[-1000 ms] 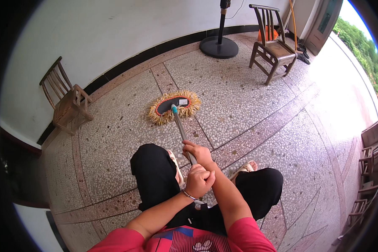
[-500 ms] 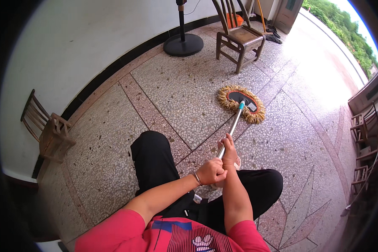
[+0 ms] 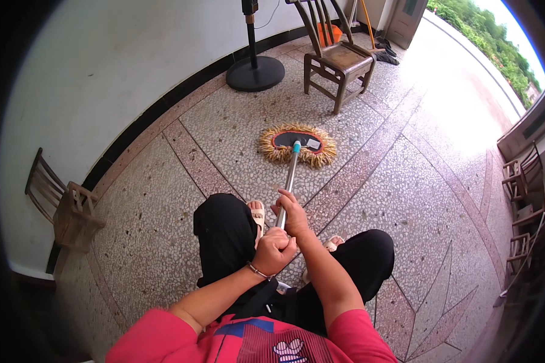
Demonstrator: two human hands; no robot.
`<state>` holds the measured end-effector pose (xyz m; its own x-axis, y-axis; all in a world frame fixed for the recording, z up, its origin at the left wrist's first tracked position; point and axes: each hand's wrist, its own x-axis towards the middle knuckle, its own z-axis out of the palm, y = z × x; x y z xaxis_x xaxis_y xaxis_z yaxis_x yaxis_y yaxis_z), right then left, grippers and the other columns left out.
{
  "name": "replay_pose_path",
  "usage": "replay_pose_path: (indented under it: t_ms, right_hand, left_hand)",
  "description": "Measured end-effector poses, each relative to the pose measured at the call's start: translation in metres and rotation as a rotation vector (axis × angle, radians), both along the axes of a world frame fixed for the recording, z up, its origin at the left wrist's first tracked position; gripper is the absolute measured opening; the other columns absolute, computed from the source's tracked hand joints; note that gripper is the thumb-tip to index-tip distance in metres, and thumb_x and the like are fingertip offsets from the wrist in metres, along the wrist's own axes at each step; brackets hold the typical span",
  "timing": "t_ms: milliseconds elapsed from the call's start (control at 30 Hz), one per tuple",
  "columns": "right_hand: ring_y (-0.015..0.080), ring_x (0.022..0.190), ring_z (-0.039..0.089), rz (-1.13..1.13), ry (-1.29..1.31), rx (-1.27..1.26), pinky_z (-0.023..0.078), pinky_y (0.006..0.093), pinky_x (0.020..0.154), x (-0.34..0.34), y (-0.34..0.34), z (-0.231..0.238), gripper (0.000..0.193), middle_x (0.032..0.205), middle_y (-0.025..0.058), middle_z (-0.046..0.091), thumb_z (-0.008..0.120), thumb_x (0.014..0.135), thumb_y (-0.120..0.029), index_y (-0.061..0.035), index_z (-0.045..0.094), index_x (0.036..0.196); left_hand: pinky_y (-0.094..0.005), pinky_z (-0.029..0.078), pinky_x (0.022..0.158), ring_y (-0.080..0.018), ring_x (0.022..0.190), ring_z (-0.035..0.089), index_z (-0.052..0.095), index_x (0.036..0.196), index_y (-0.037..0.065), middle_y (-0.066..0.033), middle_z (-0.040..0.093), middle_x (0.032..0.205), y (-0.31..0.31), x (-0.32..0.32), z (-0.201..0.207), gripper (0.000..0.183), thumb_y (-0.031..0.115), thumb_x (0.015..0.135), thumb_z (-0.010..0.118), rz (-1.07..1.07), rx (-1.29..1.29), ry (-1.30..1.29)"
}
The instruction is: Mopping a patterned stone floor while seated.
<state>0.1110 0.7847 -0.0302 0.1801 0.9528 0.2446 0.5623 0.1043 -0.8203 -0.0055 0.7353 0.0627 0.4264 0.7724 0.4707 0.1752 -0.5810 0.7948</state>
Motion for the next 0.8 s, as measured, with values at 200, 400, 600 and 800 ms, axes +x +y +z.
replay_pose_path:
  t_ms: [200,400,600,800]
  right_hand:
    - [0.0313,0.091,0.059,0.442,-0.124,-0.057,0.049,0.0408,0.072,-0.02,0.011,0.002,0.016,0.124,0.0039,0.052,0.059,0.078,-0.019,-0.0114,0.055,0.092]
    - [0.0282,0.091,0.06,0.305,-0.087,0.019,0.049,0.0364,0.07,0.014,0.017,0.001,0.012,0.122,-0.0003,0.055,0.054,0.077,-0.018,-0.0152,0.058,0.088]
    - [0.0261,0.088,0.061,-0.023,-0.105,-0.054,0.05,0.0372,0.066,0.077,-0.015,-0.002,0.01,0.119,-0.004,0.056,0.062,0.078,-0.022,-0.0162,0.056,0.083]
    - [0.0252,0.091,0.06,-0.466,-0.171,-0.167,0.049,0.0381,0.067,0.137,-0.074,-0.016,0.014,0.123,-0.0042,0.054,0.065,0.076,-0.023,-0.0158,0.057,0.085]
  left_hand:
    - [-0.0361,0.042,0.063,-0.0263,0.054,0.051,0.046,0.049,0.003,-0.009,0.048,0.051,-0.013,-0.004,-0.014,0.027,0.003,0.07,0.063,0.07,0.107,0.147]
    - [-0.0359,0.039,0.061,-0.0264,0.049,0.047,0.044,0.048,0.006,-0.0074,0.046,0.049,0.001,0.041,-0.013,0.03,0.004,0.072,0.062,0.022,0.108,0.152]
    - [-0.0366,0.041,0.067,-0.0257,0.05,0.049,0.045,0.047,0.008,-0.0082,0.046,0.048,-0.006,0.093,-0.021,0.032,0.013,0.074,0.061,-0.26,0.105,0.115]
    - [-0.0341,0.043,0.07,-0.0233,0.052,0.051,0.052,0.047,0.008,-0.0071,0.05,0.049,-0.015,0.129,-0.042,0.03,0.015,0.074,0.061,-0.621,0.116,0.088]
